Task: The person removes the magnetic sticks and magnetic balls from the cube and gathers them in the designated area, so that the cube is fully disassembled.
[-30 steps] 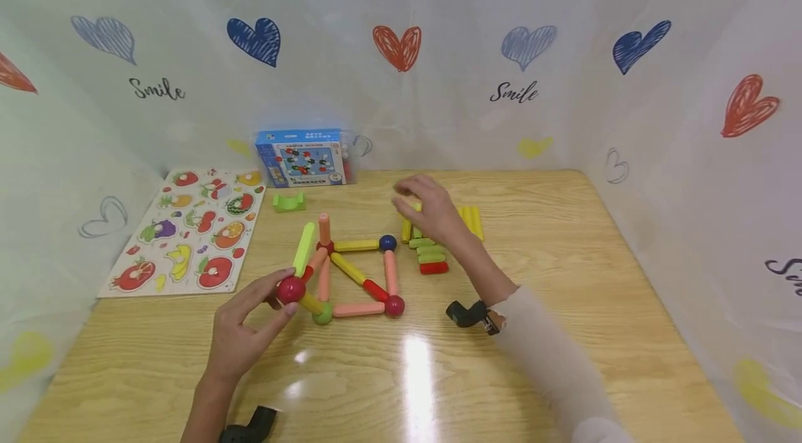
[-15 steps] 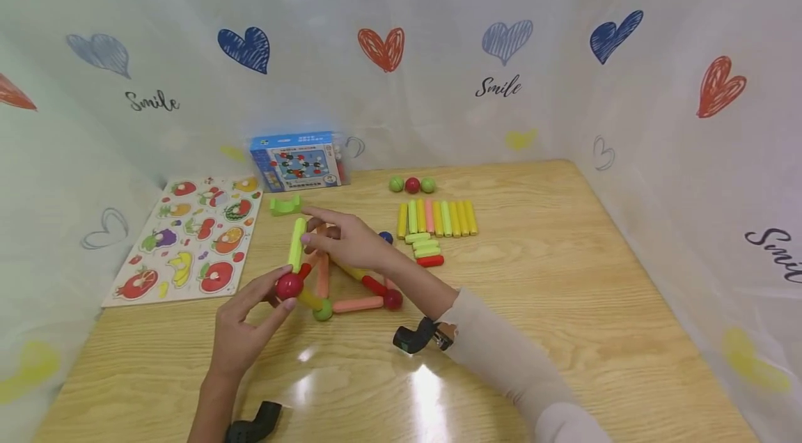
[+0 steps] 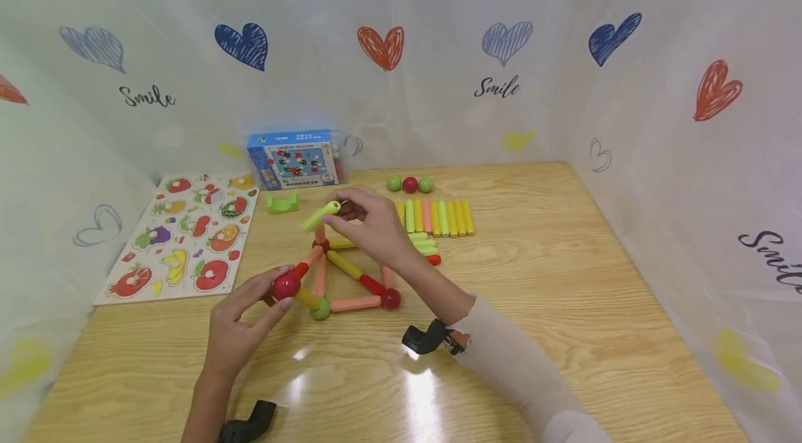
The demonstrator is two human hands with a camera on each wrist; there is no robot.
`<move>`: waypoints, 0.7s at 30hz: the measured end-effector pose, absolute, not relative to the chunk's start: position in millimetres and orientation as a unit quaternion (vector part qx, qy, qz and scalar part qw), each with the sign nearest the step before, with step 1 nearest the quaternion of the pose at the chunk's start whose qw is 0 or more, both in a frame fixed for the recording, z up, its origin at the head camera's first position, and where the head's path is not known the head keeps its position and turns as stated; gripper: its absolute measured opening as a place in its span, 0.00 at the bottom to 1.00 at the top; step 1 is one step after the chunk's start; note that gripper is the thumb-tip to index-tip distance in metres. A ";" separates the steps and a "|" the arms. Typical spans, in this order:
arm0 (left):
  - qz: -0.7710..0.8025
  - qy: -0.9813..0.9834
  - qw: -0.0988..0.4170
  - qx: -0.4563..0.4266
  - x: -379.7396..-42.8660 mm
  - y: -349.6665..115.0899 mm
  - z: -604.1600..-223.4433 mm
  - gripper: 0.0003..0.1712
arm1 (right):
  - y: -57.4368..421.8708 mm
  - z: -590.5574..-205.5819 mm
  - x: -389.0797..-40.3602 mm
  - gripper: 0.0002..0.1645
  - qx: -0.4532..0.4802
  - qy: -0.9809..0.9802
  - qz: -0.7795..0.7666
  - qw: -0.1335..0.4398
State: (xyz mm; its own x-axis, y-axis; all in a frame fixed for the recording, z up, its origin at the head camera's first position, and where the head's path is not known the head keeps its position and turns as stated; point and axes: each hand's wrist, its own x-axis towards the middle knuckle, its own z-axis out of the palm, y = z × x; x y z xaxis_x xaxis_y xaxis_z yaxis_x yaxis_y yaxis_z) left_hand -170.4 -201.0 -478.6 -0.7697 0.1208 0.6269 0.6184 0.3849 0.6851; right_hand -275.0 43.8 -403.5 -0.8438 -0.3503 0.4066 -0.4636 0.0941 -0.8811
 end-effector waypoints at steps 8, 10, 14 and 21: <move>-0.495 -0.803 0.246 -0.223 -167.2 -203.2 -475.0 0.33 | 143.0 -417.4 -289.8 0.15 0.234 -0.835 0.419 0.271; -0.495 -0.805 0.242 -0.219 -165.8 -203.6 -471.2 0.33 | 169.5 -425.6 -297.1 0.14 0.188 -0.855 0.389 0.286; -0.495 -0.802 0.246 -0.227 -163.2 -199.3 -461.0 0.33 | 212.3 -447.2 -304.5 0.13 0.103 -0.894 0.353 0.256; -0.509 -0.780 0.264 -0.250 -155.8 -187.0 -442.7 0.31 | 250.5 -480.0 -301.9 0.14 0.044 -0.940 0.300 0.155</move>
